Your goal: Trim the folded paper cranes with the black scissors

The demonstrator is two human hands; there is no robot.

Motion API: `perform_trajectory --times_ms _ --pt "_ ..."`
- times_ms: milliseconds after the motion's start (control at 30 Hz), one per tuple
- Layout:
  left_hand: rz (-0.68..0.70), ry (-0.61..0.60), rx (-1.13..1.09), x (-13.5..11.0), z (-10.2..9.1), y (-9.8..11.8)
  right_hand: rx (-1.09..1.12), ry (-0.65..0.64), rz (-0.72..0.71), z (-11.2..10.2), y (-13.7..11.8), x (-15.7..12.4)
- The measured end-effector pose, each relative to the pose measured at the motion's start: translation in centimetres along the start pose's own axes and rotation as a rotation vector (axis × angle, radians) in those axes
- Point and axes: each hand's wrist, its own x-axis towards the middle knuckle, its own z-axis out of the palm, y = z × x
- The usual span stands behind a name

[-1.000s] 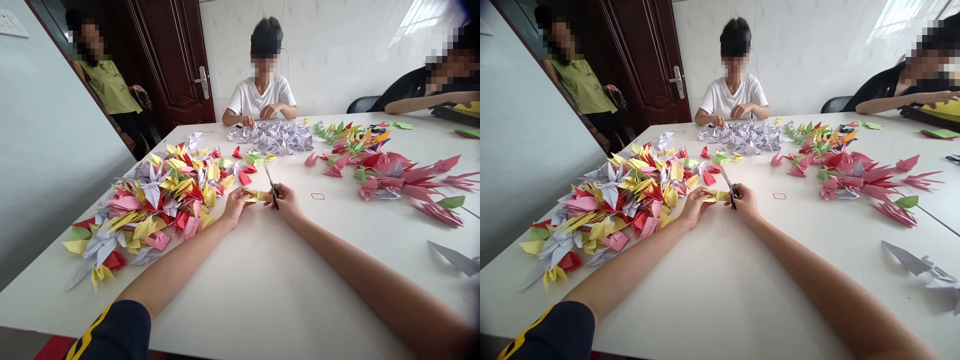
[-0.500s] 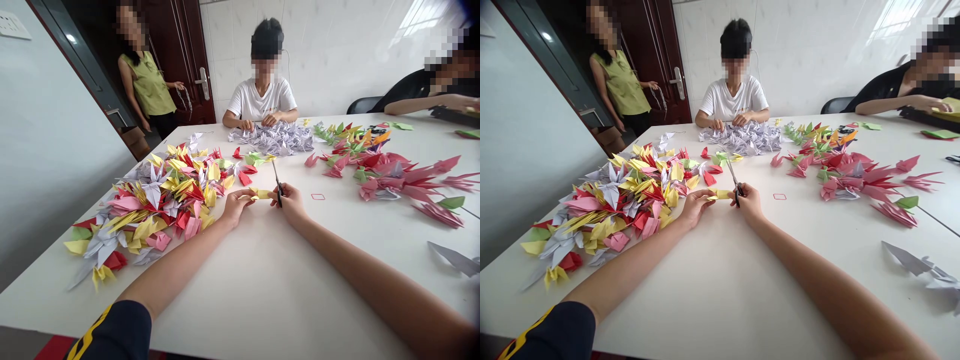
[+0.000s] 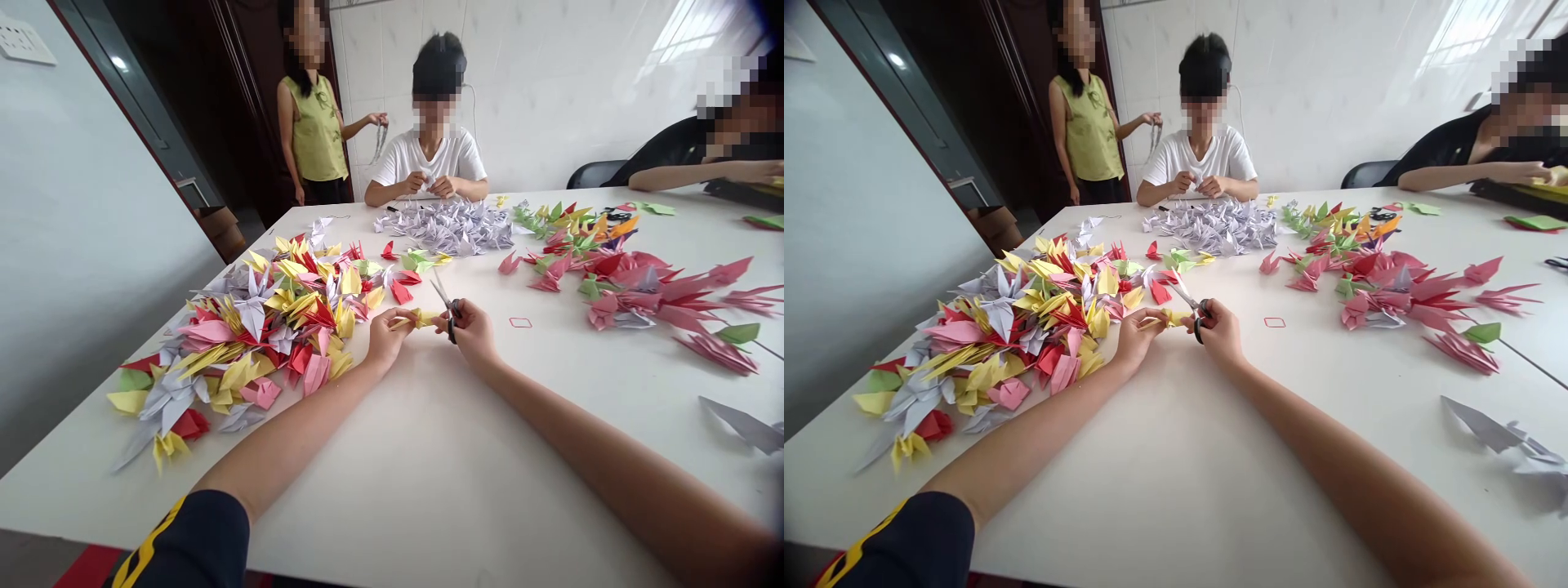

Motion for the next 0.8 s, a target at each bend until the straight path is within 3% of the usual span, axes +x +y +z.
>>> perform_trajectory --times_ms 100,500,700,800 --pt "0.013 -0.029 0.013 -0.3 0.1 0.1 0.036 -0.122 0.049 0.3 0.0 -0.1" --pt "0.155 -0.047 0.152 -0.7 0.2 0.8 0.189 -0.217 0.088 0.0 0.2 0.2" --pt "0.016 -0.106 0.286 -0.6 0.1 0.5 0.271 -0.249 0.171 -0.6 0.8 0.7" --pt "0.038 -0.072 0.368 -0.7 0.1 0.6 0.309 -0.266 0.195 -0.7 0.6 0.8"
